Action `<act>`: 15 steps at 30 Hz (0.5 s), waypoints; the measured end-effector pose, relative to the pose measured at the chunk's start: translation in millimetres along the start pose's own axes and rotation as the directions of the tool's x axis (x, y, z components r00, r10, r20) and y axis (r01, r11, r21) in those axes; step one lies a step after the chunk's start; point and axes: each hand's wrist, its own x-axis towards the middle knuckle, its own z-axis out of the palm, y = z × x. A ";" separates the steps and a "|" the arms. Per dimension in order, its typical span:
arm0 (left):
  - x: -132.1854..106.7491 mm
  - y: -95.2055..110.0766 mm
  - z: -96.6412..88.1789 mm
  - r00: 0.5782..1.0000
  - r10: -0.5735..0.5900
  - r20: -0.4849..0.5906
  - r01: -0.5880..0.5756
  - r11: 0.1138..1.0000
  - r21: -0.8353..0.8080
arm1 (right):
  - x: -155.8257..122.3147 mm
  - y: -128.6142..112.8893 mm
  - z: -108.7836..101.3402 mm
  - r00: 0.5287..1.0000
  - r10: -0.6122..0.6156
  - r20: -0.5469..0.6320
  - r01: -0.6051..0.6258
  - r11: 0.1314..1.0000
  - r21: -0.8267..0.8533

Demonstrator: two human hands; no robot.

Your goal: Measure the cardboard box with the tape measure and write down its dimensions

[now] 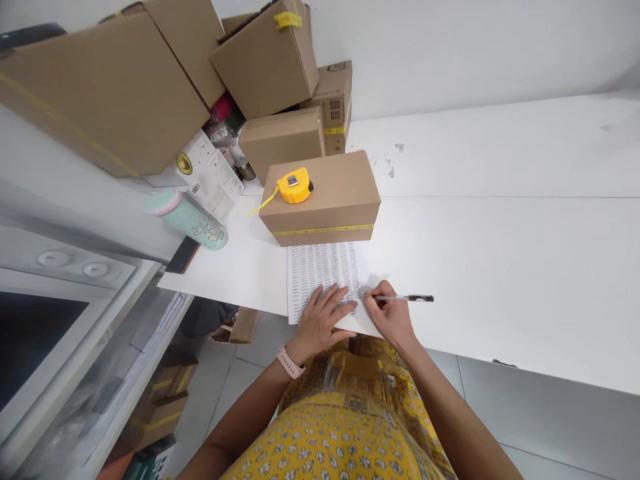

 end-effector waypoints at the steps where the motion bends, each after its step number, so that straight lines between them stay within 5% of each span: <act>1: 0.1 0.1 -0.2 1.000 0.001 -0.002 -0.001 1.000 0.000 | 0.1 0.3 -0.1 1.000 0.000 -0.004 0.000 1.000 -0.003; 15: -0.3 0.8 -0.1 1.000 -0.002 0.006 0.002 1.000 -0.002 | -1.0 -1.0 -0.2 1.000 0.008 -0.027 -0.008 1.000 -0.006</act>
